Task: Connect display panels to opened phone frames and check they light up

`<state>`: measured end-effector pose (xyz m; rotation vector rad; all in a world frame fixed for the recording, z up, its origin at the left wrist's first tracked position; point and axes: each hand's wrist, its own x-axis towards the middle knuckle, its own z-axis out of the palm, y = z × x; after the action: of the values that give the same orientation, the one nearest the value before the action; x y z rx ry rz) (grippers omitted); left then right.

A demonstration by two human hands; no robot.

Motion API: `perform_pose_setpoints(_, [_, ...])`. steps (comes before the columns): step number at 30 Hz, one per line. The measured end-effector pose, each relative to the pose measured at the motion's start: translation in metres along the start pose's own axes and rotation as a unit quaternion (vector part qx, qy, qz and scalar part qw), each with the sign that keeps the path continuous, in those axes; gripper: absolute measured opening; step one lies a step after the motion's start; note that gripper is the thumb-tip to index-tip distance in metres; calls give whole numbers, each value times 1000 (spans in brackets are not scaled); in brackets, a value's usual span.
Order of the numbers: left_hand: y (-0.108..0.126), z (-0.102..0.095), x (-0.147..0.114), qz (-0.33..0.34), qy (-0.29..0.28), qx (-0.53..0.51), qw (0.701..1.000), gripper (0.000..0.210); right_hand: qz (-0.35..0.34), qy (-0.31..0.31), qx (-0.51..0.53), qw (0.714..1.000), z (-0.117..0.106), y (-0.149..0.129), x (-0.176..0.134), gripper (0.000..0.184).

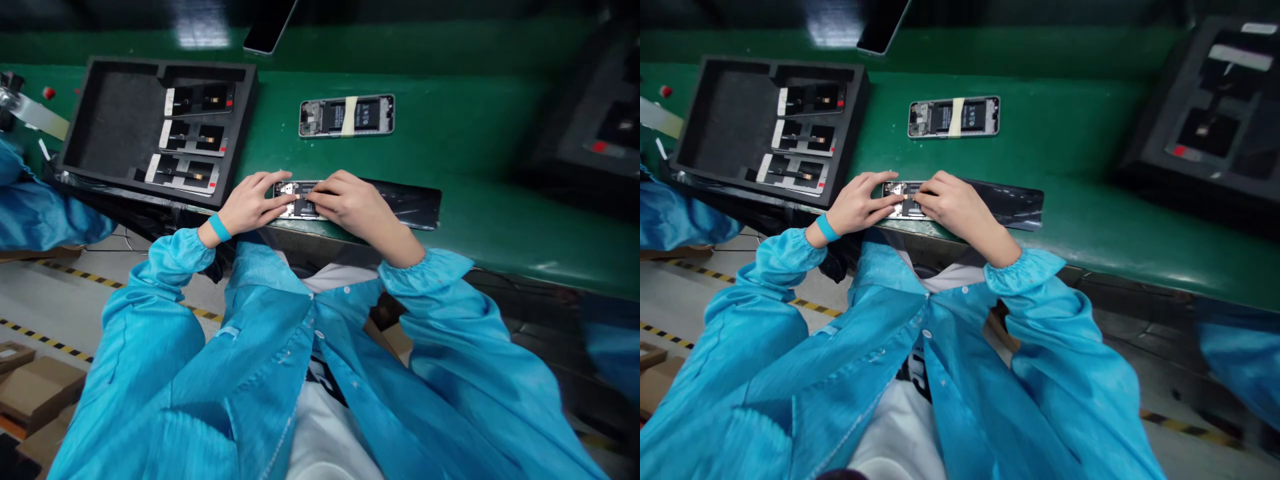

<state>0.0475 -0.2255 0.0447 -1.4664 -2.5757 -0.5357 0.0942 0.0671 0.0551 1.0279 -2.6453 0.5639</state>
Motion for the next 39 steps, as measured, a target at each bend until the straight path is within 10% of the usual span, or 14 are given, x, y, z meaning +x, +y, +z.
perform_pose_setpoints(9, [-2,-3,5,7,-19,-8,1000,43,-10,-28,-12,999,-11,-1,7,34])
perform_pose_setpoints(18, [-2,16,-8,-30,89,-102,990,69,-25,-23,-45,998,-7,-8,18,42])
perform_pose_setpoints(39, [0,14,-7,-69,47,-88,993,64,-90,-123,-131,980,-16,-23,30,35])
